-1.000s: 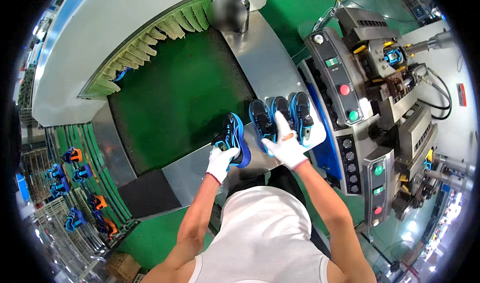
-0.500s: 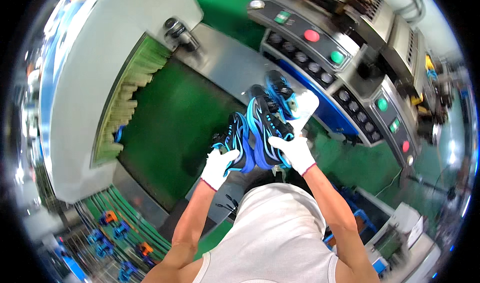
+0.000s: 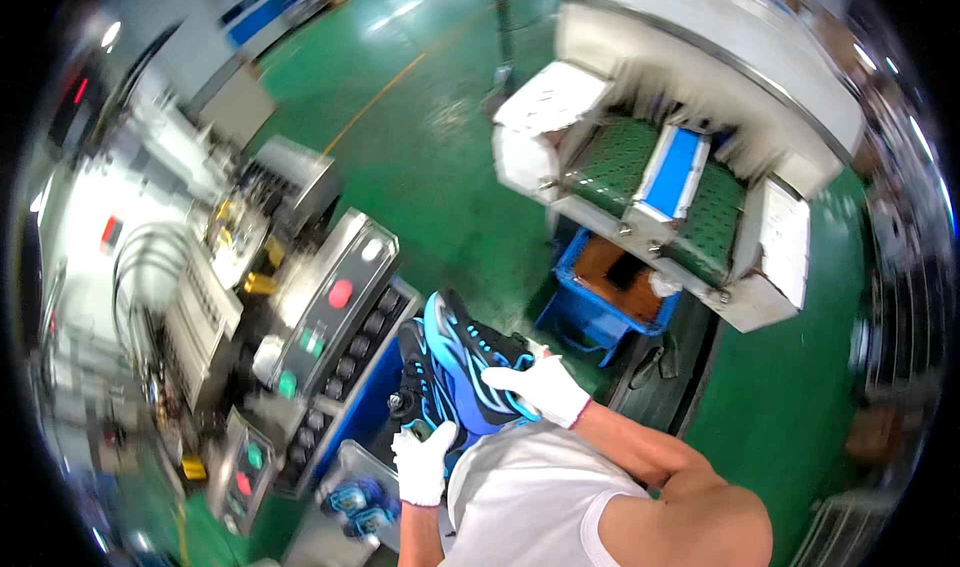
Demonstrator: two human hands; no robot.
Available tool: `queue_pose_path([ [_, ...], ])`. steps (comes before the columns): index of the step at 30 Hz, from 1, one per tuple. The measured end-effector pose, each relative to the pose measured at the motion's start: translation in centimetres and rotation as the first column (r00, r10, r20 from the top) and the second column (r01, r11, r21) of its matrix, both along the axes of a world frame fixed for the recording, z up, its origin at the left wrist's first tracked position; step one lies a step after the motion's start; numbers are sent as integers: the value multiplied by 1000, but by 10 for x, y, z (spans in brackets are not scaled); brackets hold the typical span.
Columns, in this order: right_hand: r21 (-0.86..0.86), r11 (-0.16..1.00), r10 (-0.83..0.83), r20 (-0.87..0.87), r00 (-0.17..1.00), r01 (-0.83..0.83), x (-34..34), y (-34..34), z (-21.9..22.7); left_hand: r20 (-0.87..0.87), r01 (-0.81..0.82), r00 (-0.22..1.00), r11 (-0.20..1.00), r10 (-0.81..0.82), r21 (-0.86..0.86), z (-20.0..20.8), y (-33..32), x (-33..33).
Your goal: The person uses an industrial lasting machine to shape blue athletic shoes, placing each shoe onto a mold for processing and then removing it to place on a conveyor belt.
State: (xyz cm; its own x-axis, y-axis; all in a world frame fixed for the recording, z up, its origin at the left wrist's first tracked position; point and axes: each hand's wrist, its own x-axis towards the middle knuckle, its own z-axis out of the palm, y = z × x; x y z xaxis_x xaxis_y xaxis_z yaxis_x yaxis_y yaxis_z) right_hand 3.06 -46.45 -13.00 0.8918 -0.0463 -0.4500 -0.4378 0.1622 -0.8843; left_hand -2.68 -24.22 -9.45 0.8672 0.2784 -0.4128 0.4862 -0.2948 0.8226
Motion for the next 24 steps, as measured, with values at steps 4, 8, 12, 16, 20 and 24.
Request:
queue_pose_path([
  [4,171,829,-554,115,825,533,0,-120,38,21,422,907,907,-421,-16,23,-94,96],
  [8,28,620,-740,352,573,784,18,-222,67,414,654,695,756,-588,-23,66,-201,191],
  [12,-611,150,-603,567,562,777,36,-334,47,536,631,531,729,-656,266,30,-358,288],
  [16,-745,196,-661,380,647,638,125,-381,47,558,532,472,725,-683,438,-36,-440,390],
  [20,-841,123,-634,342,694,527,176,-444,42,467,676,489,658,-737,331,-10,-493,412],
  [24,-673,-49,-360,701,616,738,182,-403,68,660,707,383,665,-646,241,-16,-437,363],
])
